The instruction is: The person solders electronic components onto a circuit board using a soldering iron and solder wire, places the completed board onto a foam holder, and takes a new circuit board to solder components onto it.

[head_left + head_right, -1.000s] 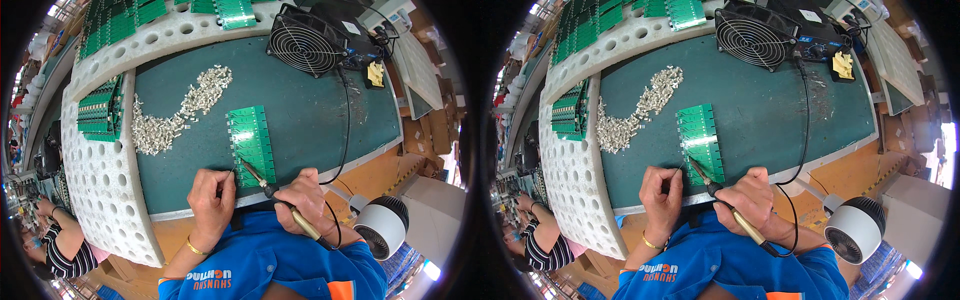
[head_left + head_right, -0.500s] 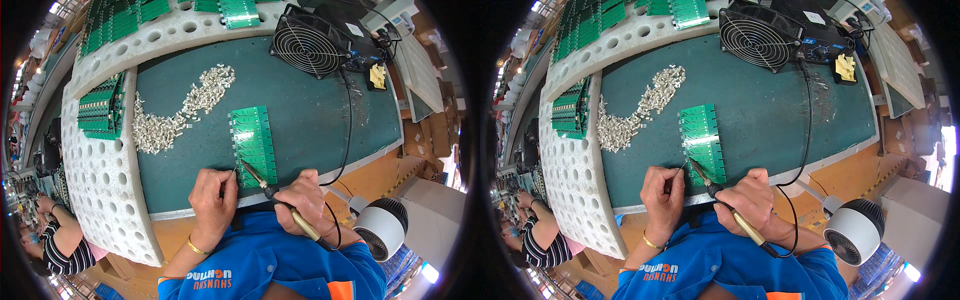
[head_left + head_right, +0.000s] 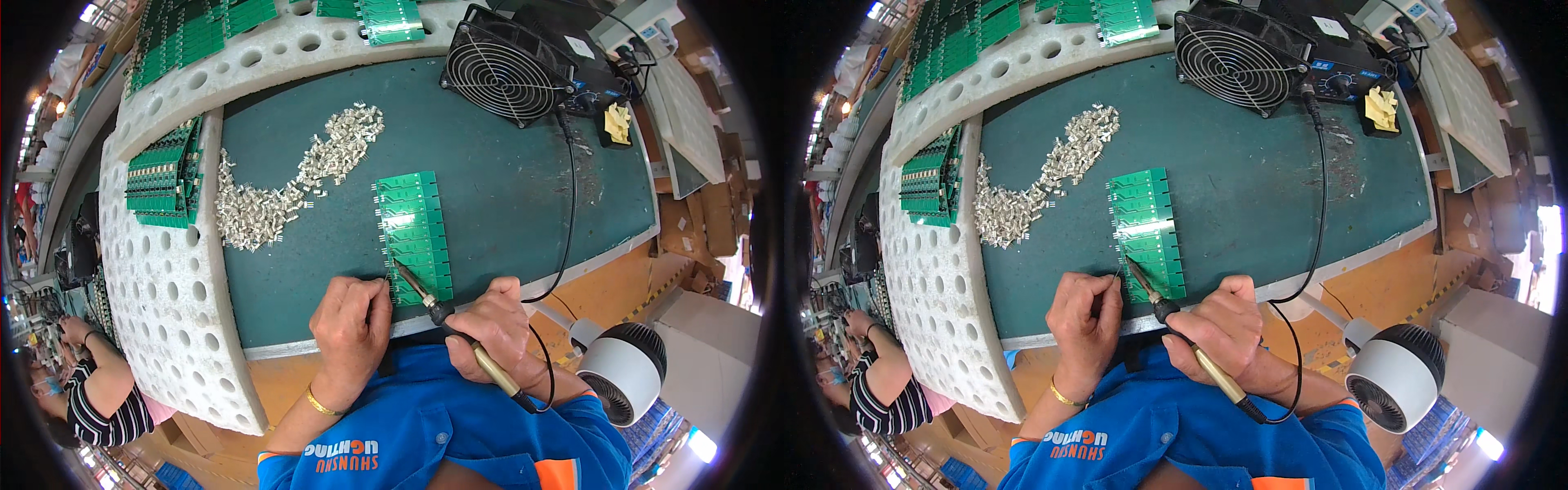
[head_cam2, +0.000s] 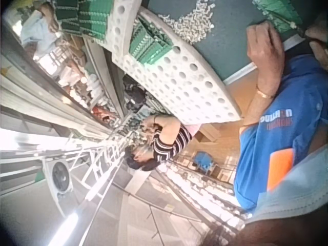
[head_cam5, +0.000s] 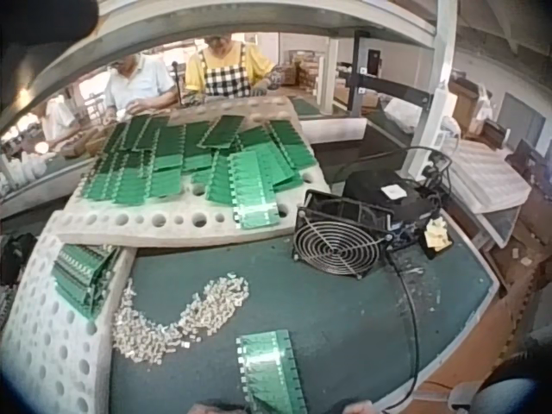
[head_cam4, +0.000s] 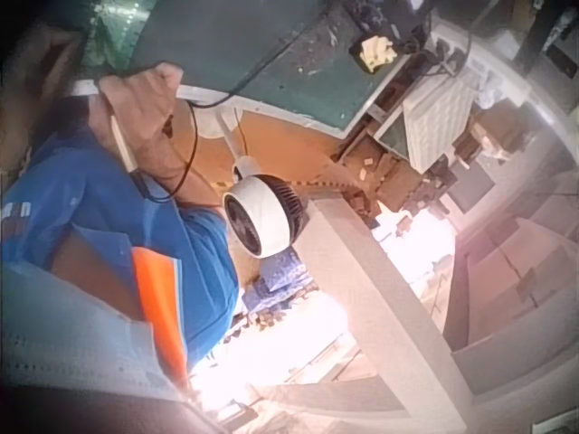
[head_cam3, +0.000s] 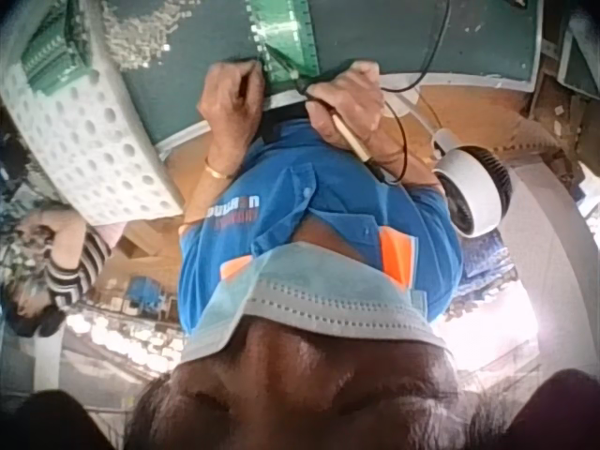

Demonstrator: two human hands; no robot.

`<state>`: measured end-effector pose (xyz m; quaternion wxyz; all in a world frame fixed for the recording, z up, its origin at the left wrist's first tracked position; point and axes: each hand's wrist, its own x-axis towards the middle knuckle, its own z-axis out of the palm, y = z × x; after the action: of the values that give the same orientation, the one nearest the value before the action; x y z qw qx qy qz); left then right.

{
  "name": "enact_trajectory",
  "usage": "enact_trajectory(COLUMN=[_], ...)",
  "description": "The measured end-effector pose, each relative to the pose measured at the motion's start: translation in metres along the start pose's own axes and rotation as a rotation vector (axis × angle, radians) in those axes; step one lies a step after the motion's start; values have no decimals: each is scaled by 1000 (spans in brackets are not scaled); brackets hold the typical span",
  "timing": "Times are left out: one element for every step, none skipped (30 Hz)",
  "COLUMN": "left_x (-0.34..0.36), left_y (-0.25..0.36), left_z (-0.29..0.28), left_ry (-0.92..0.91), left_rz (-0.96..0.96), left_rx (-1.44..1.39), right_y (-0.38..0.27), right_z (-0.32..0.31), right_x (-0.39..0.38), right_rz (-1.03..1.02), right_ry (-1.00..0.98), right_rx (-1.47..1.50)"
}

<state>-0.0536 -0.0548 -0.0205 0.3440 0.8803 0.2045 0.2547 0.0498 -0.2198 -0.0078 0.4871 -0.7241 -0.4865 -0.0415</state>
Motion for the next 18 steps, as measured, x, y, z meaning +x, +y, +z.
enact_trajectory(left_x=[0, 0, 0, 0, 0, 1, 1, 1, 1, 1, 1, 1, 1, 1, 1, 1, 1, 1], left_y=[0, 0, 1, 1, 0, 0, 0, 0, 1, 1, 1, 1, 1, 1, 1, 1, 1, 0], left_z=[0, -1, -1, -1, -2, -2, -2, -2, -2, -2, -2, -2, -2, -2, -2, -2, -2, -2], left_ry=[-6, -6, -10, -14, -14, -13, -12, -12, -15, -18, -18, -16, -14, -13, -16, -19, -19, -20], left_rz=[5, 4, -1, -6, -7, 2, 11, 10, -1, -13, -13, -24, -35, -35, -32, -28, -28, -31], left_rx=[1, 1, 1, 0, -1, 1, 2, 2, -2, -7, -7, -16, -25, -24, -25, -26, -26, -32], right_y=[0, -1, -1, -1, -1, -1, -1, -1, -1, 0, 0, 0, 0, 0, -1, -1, -1, -2], right_z=[0, 0, 0, 0, 0, -1, -1, 0, 0, 0, 0, 0, 0, 0, 0, 0, -1, -1], right_x=[0, 0, -1, -1, -1, 0, 0, 0, 0, -1, -1, -1, -1, -1, -1, -2, -2, -2], right_rz=[2, 2, 1, 0, 0, -3, -5, -5, -4, -3, -3, -2, -2, -2, -1, 1, 1, 2], right_ry=[-7, -8, -14, -20, -20, -23, -26, -26, -25, -24, -24, -26, -28, -28, -24, -21, -21, -38], right_rx=[-6, -6, -4, -3, -3, -4, -5, -5, -7, -9, -9, -11, -12, -12, -7, -3, -4, -3])
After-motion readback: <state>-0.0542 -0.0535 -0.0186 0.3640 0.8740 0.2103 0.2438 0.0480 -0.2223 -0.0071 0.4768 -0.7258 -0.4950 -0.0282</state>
